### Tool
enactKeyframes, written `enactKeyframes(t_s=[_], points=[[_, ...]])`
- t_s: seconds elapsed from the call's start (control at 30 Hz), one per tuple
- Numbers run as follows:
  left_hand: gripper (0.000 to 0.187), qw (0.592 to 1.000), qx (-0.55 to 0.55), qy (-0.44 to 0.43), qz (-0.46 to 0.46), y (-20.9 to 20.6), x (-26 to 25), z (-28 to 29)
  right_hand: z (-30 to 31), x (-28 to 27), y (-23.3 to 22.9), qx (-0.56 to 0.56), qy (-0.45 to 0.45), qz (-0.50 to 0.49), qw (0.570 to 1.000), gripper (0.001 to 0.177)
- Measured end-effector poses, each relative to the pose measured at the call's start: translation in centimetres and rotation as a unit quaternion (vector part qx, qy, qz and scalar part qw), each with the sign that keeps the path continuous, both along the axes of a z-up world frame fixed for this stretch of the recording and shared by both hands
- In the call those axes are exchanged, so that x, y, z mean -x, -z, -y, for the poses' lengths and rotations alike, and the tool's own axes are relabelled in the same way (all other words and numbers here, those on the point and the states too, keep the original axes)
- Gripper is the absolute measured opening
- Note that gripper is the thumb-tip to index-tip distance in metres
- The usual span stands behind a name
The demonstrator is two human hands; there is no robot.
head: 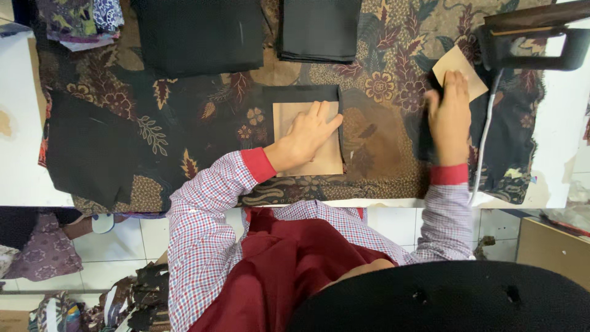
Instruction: The person irons small pieces of dark patterned fabric on a table using a handheld iron and a protective paper sheet. They repeatedly place the paper over the fabric, press with the iron, remove the paper, and stack the finished pieces.
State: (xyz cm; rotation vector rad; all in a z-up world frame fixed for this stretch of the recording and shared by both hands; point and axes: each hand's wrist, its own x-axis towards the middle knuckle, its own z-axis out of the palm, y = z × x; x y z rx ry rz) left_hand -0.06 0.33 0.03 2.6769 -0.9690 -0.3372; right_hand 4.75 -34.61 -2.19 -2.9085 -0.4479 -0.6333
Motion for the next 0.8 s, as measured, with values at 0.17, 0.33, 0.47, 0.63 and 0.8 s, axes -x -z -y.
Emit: enactKeyframes(t_s=[0.17,0.33,0.47,0.63,0.8], points=[[0.119,1.0,-0.024,-0.005,-0.006,0.0,-0.1,0.2,-3.7,3.0,-3.6,-0.139,0.042,-0.148,0.978,0.044],[0.12,1.0,-0.028,-0.009,-0.003,0.3,-0.1,0.4,-9.9,10.1,-5.1,-0.119,-0.205,-0.22,0.946,0.057],[0.128,1.0,-0.018,-0.01,-0.005,0.4,-0.1,0.3,-13.2,10.7,-5.0,-0.085,-0.2,-0.238,0.947,0.06],[0.152,0.997,0.047,-0.057,0.037,-0.2,1.2,-0.6,-14.8,7.0,-3.7,-0.071,-0.201,-0.23,0.95,0.065],[0.153,0.991,0.079,-0.097,0.057,-0.9,2.5,-2.4,-16.7,3.8,-2.4,-0.064,-0.205,-0.207,0.954,0.054]])
